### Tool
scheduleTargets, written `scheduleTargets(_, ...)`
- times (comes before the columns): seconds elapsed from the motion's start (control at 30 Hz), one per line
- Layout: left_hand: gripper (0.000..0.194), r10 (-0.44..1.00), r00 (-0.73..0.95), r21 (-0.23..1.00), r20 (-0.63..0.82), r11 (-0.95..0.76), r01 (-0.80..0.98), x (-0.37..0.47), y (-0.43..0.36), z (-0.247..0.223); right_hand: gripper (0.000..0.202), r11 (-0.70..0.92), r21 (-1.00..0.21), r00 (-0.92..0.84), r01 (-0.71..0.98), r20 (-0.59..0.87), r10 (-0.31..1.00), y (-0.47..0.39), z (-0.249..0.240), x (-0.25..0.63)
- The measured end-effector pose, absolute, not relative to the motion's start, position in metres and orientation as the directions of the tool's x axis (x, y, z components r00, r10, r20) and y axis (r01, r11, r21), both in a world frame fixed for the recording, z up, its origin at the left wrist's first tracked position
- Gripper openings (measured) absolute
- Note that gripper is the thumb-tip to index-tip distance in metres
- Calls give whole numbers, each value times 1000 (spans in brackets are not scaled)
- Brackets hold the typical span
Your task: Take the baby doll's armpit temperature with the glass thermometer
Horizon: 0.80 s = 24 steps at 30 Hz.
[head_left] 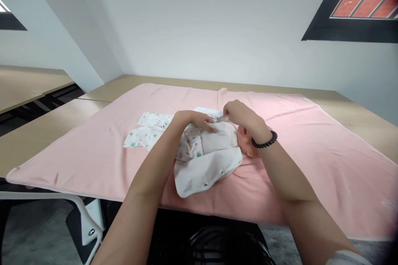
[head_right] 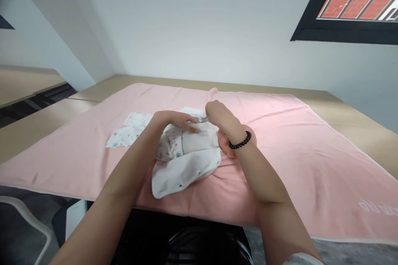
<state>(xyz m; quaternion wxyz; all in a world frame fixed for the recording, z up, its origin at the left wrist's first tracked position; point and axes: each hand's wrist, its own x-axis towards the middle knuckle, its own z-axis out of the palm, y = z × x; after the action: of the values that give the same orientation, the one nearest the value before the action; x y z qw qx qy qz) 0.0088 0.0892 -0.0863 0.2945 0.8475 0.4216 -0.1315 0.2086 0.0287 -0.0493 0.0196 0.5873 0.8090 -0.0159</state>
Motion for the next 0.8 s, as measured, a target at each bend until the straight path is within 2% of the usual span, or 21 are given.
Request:
scheduleTargets(0.13,84,668,577,348,-470,-461,816,9,89,-86,33,320,16,-315,947,-133,940,33,-55,209)
scheduleTargets(0.4,74,632,612,363,-476,-493,791,10,86,-83,12,290,82,-245,954,-351,904,33,-55,210)
scheduleTargets(0.6,67,605,639,360,-475,-529,769,9,87,-84,47,315,39,-266,948,-440,858,29,-51,205)
scheduleTargets(0.7,67,638,675,388,-372,-553,737,4,90,-80,41,297,-12,-273,955,-428,861,25,-41,218)
scheduleTargets(0.8,69,744,662,405,-91,-580,707,0,98,-86,37,279,-59,-283,958,-324,903,22,-32,239)
